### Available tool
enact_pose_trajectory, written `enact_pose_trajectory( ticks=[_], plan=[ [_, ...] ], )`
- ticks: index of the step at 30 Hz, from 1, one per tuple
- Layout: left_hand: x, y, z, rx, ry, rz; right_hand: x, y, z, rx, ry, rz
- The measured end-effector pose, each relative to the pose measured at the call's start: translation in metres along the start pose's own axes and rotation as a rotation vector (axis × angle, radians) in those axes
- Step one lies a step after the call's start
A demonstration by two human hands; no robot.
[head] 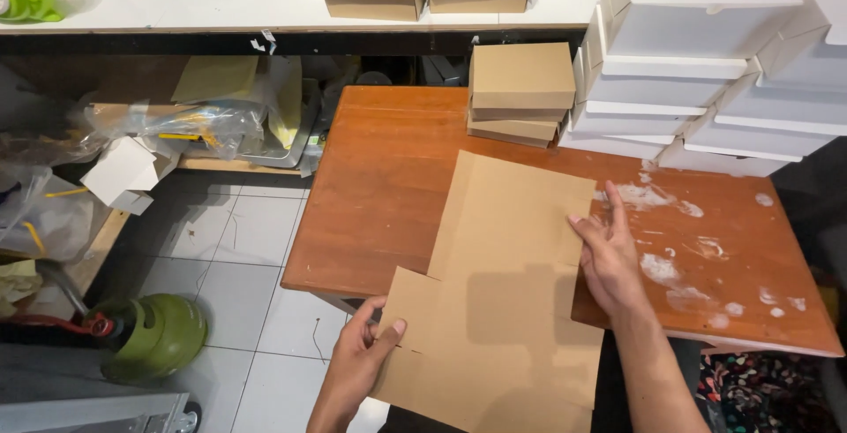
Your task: The person folds flat cardboard pieces into small rectangular boxes by hand. They fold the side flaps, tuck the tabs, and close the lids, then stack the finished boxes on the table.
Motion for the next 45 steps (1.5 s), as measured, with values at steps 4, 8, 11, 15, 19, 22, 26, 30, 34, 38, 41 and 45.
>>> enact_pose_trajectory(
  ticks=[4, 8, 11, 15, 19, 22, 26, 30, 34, 38, 41, 45],
  plan=[
    [-0.022, 0.018, 0.000, 0.023, 0.019, -0.072, 0.017, 0.003, -0.016, 0.027, -0.063, 0.105],
    [-0.050, 0.032, -0.017, 0.023, 0.155, -0.244, 0.032, 0.011, -0.041, 0.050, -0.133, 0.175],
    [-0.077, 0.033, -0.028, -0.076, 0.107, -0.599, 0.036, 0.020, -0.058, 0.140, -0.131, 0.131],
    [-0.127, 0.034, -0.058, -0.205, 0.367, -0.595, 0.021, 0.012, -0.094, 0.195, -0.182, 0.286],
    [-0.146, 0.038, -0.126, -0.134, 0.630, -0.377, 0.005, 0.015, -0.119, 0.292, -0.195, 0.269],
    [-0.162, 0.047, -0.160, -0.025, 0.582, -0.529, 0.011, 0.034, -0.109, 0.397, -0.225, 0.380],
    [-0.167, 0.063, -0.191, 0.197, 0.637, -0.639, 0.009, 0.039, -0.109, 0.374, -0.160, 0.410],
    [-0.157, 0.065, -0.201, 0.277, 0.671, -0.483, 0.016, 0.043, -0.098, 0.376, -0.118, 0.533],
    [-0.147, 0.066, -0.205, 0.262, 0.669, -0.376, 0.027, 0.049, -0.093, 0.410, -0.095, 0.721],
    [-0.140, 0.065, -0.208, 0.231, 0.682, -0.367, 0.007, 0.036, -0.102, 0.509, -0.051, 0.648],
    [-0.144, 0.067, -0.205, 0.242, 0.694, -0.327, 0.007, 0.033, -0.103, 0.375, -0.024, 0.626],
    [-0.147, 0.071, -0.200, 0.258, 0.727, -0.329, 0.010, 0.030, -0.104, 0.337, 0.012, 0.609]
  ],
)
Point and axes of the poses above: each hand's wrist, its own z-axis away from the middle knuckle, its own y-axis out of the palm, x = y × z, the point moved 5 cm from there along -z, towards the middle knuckle, and after that the axes turned 15 degrees about -z, right-handed, at the moved point
